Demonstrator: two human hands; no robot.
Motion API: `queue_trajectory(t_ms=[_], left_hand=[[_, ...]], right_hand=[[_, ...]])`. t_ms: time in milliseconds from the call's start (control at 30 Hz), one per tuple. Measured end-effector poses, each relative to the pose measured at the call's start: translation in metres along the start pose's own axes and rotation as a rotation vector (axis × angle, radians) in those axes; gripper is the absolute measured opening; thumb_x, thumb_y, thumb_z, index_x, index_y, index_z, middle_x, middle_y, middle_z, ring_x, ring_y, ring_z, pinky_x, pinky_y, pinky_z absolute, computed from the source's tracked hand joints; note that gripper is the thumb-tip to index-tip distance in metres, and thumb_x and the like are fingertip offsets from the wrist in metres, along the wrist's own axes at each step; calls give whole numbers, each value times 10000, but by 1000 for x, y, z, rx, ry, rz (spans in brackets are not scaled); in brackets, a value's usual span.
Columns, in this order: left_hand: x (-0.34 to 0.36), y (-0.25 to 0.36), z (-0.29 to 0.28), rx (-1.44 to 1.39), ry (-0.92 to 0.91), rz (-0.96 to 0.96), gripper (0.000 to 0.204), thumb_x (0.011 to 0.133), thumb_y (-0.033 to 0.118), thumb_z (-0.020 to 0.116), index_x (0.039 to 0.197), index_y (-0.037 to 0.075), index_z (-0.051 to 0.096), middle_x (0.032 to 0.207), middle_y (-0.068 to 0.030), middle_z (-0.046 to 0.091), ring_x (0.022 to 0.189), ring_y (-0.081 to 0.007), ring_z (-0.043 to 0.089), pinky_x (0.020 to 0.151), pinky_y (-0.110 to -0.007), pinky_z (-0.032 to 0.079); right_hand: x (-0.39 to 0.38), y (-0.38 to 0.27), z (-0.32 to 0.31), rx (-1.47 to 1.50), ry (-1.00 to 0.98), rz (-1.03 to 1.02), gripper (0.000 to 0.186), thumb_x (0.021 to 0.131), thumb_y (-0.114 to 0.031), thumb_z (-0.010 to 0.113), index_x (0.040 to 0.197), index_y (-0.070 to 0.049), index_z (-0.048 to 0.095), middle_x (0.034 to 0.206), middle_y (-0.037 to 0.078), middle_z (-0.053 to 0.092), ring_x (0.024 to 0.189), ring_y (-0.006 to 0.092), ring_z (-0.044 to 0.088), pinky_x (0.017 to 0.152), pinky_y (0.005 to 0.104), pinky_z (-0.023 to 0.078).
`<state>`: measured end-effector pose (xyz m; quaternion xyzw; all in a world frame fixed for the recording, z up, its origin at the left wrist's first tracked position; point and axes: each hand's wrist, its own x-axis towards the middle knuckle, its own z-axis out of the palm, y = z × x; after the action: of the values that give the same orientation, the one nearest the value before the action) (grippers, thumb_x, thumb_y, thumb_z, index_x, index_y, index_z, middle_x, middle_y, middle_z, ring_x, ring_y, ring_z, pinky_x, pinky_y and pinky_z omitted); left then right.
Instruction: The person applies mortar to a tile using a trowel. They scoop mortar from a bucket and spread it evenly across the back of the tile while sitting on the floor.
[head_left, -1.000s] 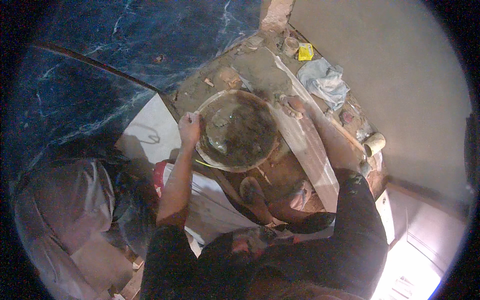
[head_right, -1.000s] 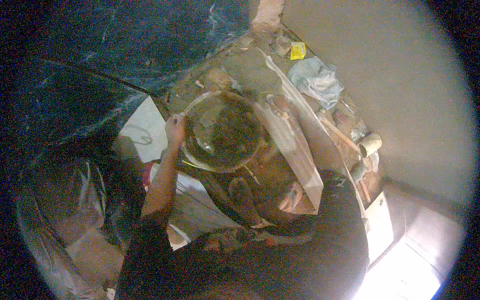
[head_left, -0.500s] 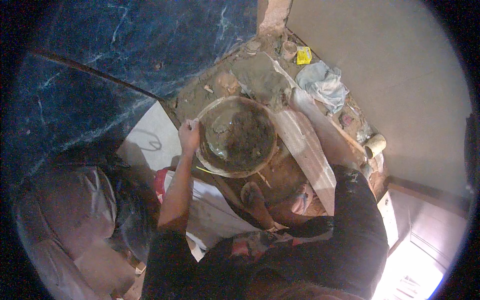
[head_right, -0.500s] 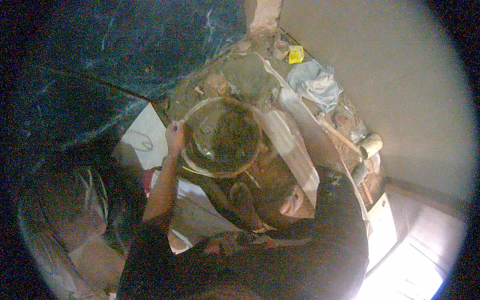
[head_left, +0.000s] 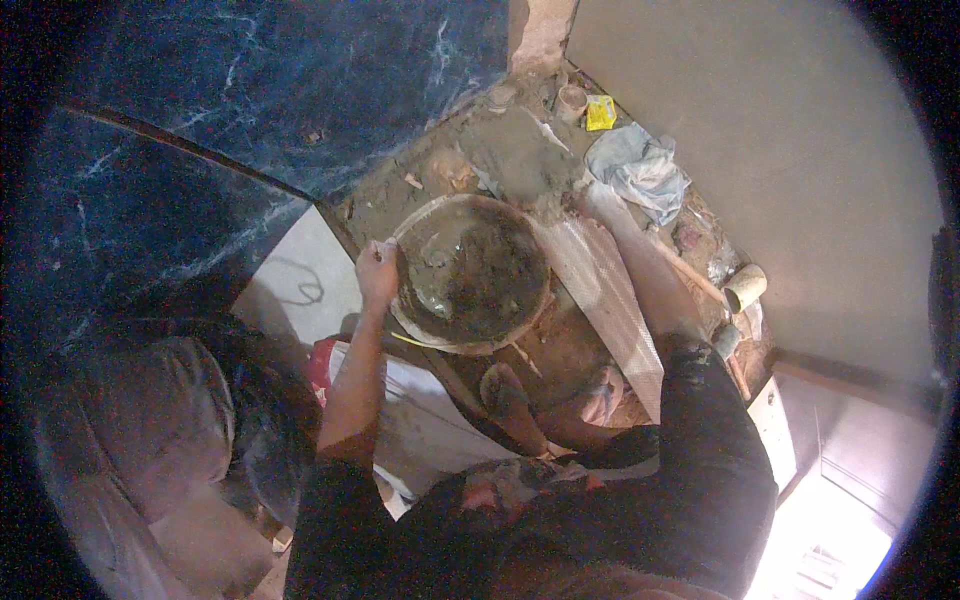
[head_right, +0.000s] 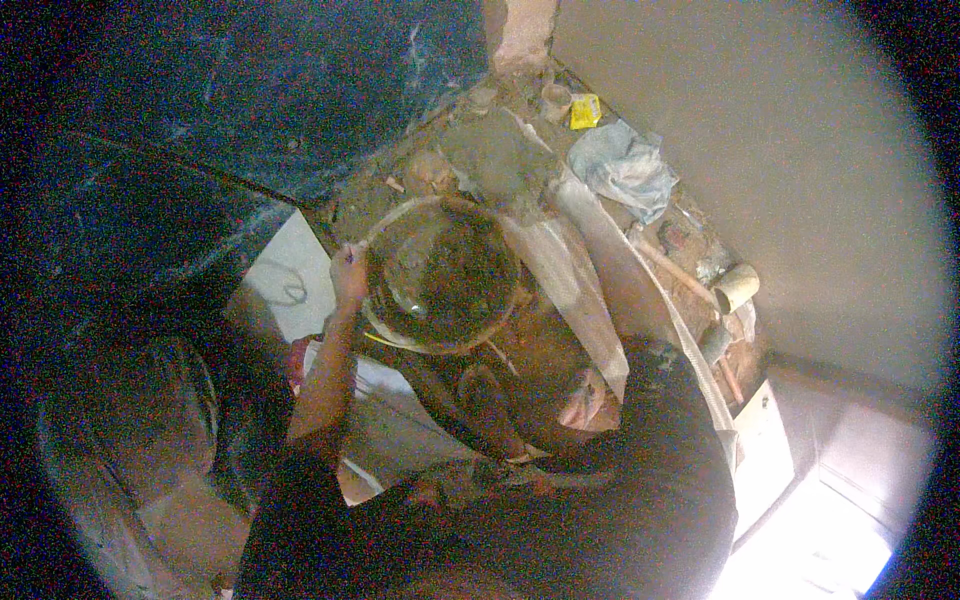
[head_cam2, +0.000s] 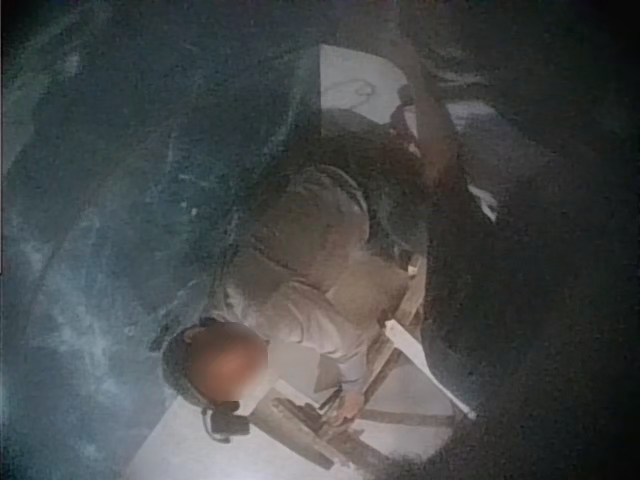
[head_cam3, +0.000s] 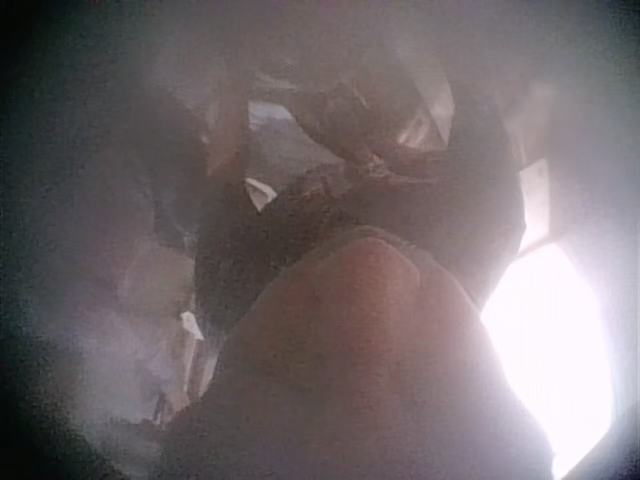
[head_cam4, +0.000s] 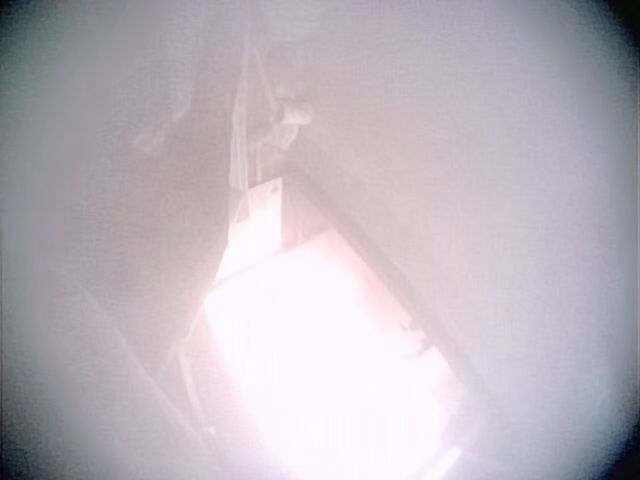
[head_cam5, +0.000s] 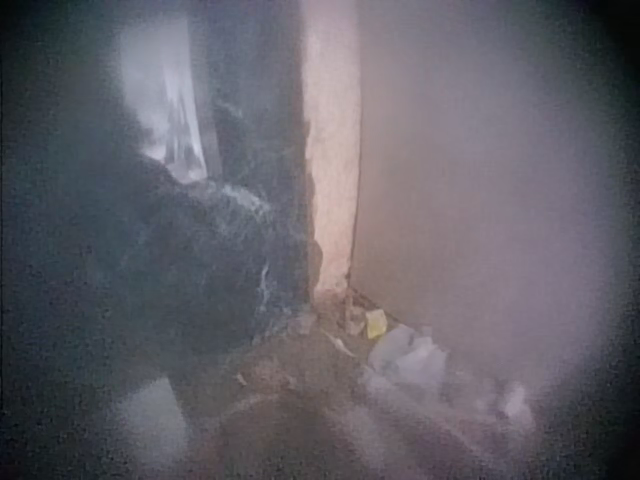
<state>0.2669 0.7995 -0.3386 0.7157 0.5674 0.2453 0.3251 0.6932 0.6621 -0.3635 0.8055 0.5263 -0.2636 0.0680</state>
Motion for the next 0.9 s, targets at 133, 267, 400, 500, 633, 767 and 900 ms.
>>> queue_trajectory(t_ms=[133, 267, 400, 500, 633, 767, 900], left_hand=[[4, 3, -2, 15, -33, -30, 333, 847, 288, 621, 825, -45, 618, 822, -247, 620, 767, -395, 593, 702, -439, 441], [12, -22, 10, -18, 42, 31, 357, 846, 318, 617, 832, -39, 619, 834, -254, 616, 816, -407, 599, 728, -461, 442], [13, -16, 14, 2, 29, 54, 374, 847, 340, 596, 834, -33, 617, 860, -263, 610, 857, -423, 587, 760, -484, 434], [3, 9, -3, 64, -57, 36, 384, 850, 353, 573, 848, -28, 623, 891, -271, 610, 883, -435, 577, 777, -491, 428], [5, 1, -5, -4, -57, 75, 395, 853, 362, 552, 869, -25, 630, 942, -274, 614, 924, -445, 569, 803, -487, 433], [5, 1, 8, 223, 6, 115, 393, 844, 349, 547, 908, -30, 627, 997, -273, 612, 963, -439, 568, 842, -480, 440], [6, -1, 2, 267, -91, 71, 432, 837, 341, 541, 1047, -29, 613, 1082, -285, 586, 1045, -426, 543, 908, -460, 435]], right_hand=[[-30, 14, 7, 109, 24, 12, 443, 845, -418, 542, 1079, -53, 633, 933, 177, 669, 847, 296, 639, 725, 416, 506], [-67, 35, -6, 230, 89, -4, 432, 860, -414, 532, 1082, -57, 631, 911, 167, 671, 811, 278, 636, 704, 405, 499], [-119, 48, -14, 368, 214, -45, 361, 873, -360, 525, 1040, -56, 625, 845, 138, 664, 737, 246, 625, 660, 378, 492], [-168, 25, -42, 611, 200, 67, 223, 819, -193, 585, 966, -26, 599, 761, 107, 621, 681, 231, 605, 620, 350, 486], [-231, -36, -66, 829, 321, 2, 439, 884, -379, 566, 1102, -1, 616, 944, 106, 656, 790, 192, 601, 724, 363, 479], [-235, -50, -15, 905, 178, -85, 291, 815, -177, 576, 1071, -37, 577, 723, 1, 569, 604, 89, 513, 524, 252, 433], [-232, -76, 35, 966, -71, 39, 316, 854, -335, 594, 1037, -78, 595, 701, 1, 568, 526, 96, 500, 458, 265, 424]])
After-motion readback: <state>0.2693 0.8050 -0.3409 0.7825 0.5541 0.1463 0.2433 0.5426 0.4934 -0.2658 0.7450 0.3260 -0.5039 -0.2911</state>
